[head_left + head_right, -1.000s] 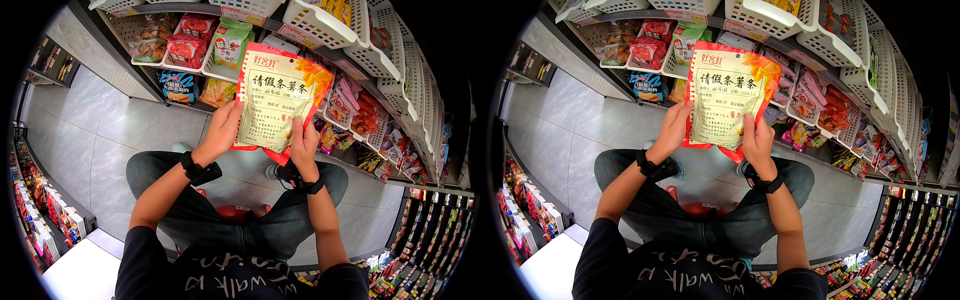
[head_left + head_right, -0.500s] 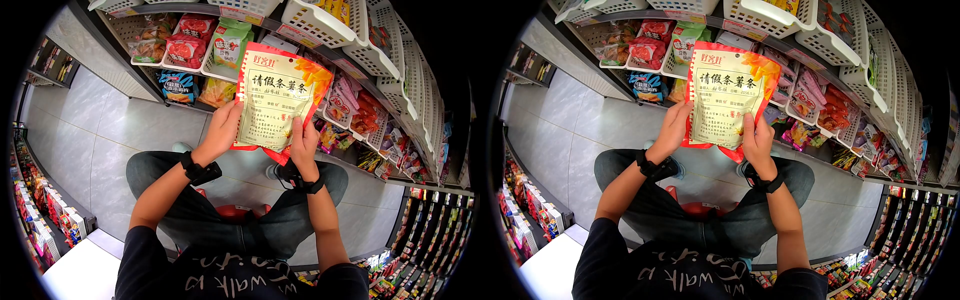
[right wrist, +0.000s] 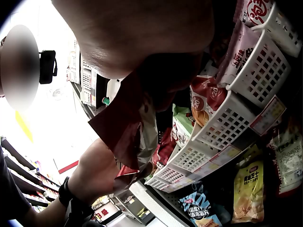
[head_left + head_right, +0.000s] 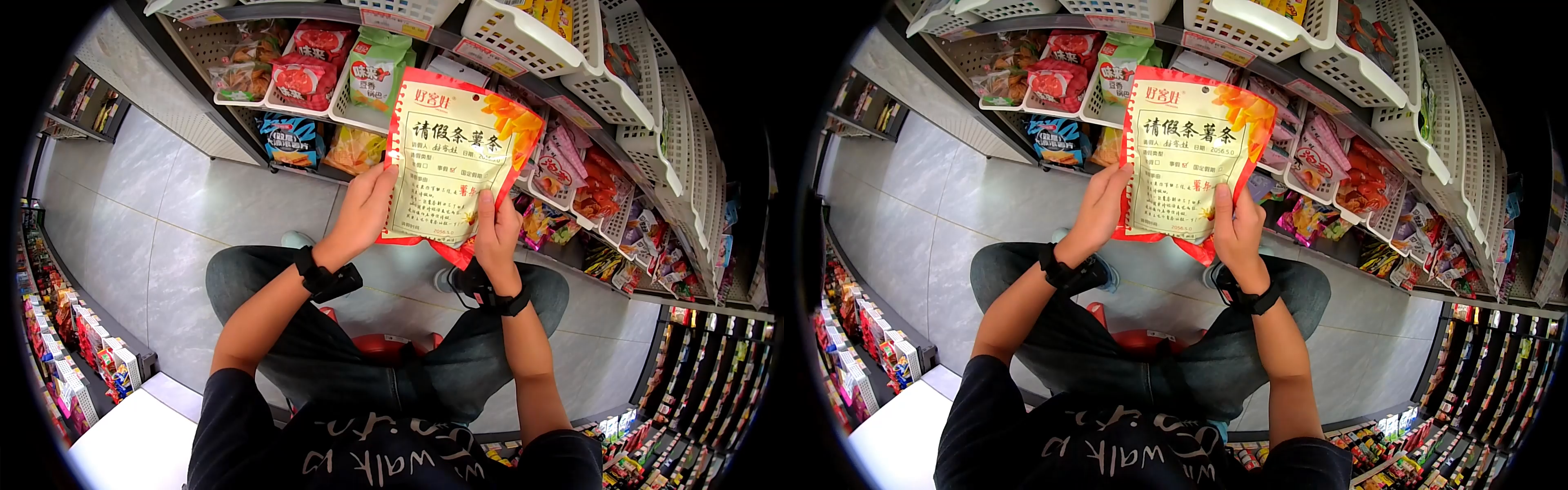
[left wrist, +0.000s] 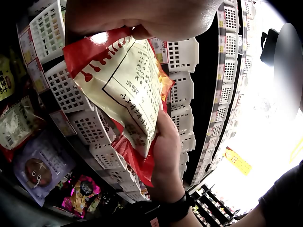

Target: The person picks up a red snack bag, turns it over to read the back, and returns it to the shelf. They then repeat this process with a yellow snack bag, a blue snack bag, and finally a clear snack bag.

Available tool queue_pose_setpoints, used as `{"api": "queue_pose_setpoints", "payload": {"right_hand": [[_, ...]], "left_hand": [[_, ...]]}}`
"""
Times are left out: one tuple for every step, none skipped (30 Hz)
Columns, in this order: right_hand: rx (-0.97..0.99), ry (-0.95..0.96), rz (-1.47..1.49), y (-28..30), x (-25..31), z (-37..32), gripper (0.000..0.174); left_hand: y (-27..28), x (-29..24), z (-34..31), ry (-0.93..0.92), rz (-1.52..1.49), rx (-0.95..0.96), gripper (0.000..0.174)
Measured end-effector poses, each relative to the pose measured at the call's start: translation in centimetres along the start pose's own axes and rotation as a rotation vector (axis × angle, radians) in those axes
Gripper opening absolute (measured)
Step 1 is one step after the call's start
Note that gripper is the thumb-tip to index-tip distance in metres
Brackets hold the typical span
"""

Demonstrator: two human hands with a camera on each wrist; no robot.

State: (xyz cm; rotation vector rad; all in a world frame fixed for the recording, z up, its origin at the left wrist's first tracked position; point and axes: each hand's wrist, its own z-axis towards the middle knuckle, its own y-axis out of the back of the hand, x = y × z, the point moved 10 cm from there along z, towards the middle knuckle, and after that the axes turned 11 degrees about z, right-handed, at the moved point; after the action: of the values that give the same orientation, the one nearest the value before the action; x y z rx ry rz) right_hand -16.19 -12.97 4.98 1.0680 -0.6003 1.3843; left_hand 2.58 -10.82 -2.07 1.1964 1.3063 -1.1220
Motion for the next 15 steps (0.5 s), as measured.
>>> {"api": "queue_pose_setpoints", "payload": {"right_hand": [[-0.001,0.002,-0.001,0.01,0.01,0.0,0.026],[-0.002,0.002,0.001,0.0,0.0,0.0,0.026],[-0.003,0.002,0.002,0.0,0.0,0.0,0.026],[-0.003,0.002,0.004,0.0,-0.02,0.0,0.025],[-0.005,0.006,0.005,-0.02,0.09,0.04,0.025],[-0.007,0.01,0.006,-0.05,0.23,0.11,0.025],[-0.009,0.013,0.006,-0.05,0.33,0.12,0.025],[-0.007,0.009,0.003,-0.05,0.28,0.1,0.025],[-0.005,0.005,-0.001,-0.05,0.23,0.09,0.025],[-0.002,0.0,-0.004,-0.05,0.17,0.09,0.025],[-0.004,0.0,0.0,-0.06,0.12,0.07,0.025],[-0.005,0.0,0.004,-0.08,0.04,0.05,0.025],[-0.007,-0.001,0.008,-0.09,0.0,0.04,0.025],[-0.003,-0.006,0.005,-0.11,-0.01,0.05,0.025],[0.0,-0.011,0.002,-0.13,0.02,0.07,0.025]], "left_hand": [[0.01,-0.05,-0.02,0.001,0.003,-0.001,0.035],[0.01,-0.15,-0.01,-0.009,0.001,-0.001,0.035],[0.0,-0.25,0.0,-0.018,-0.001,-0.002,0.034],[0.0,-0.35,0.01,-0.028,-0.002,-0.003,0.034],[0.02,-0.35,0.01,-0.026,0.002,-0.004,0.034],[0.02,-0.36,0.0,-0.024,0.006,-0.005,0.034],[0.03,-0.37,-0.02,-0.022,0.01,-0.006,0.034],[0.03,-0.44,-0.04,-0.024,0.011,-0.008,0.034],[0.03,-0.52,-0.04,-0.026,0.013,-0.009,0.034],[0.03,-0.58,-0.04,-0.029,0.015,-0.011,0.034],[0.02,-0.54,-0.01,-0.031,0.009,-0.01,0.034],[0.02,-0.46,0.04,-0.032,0.003,-0.009,0.034],[0.01,-0.42,0.06,-0.034,-0.002,-0.009,0.034],[0.03,-0.56,0.04,-0.043,0.004,-0.009,0.034],[0.06,-0.74,0.01,-0.052,0.011,-0.01,0.034]]}}
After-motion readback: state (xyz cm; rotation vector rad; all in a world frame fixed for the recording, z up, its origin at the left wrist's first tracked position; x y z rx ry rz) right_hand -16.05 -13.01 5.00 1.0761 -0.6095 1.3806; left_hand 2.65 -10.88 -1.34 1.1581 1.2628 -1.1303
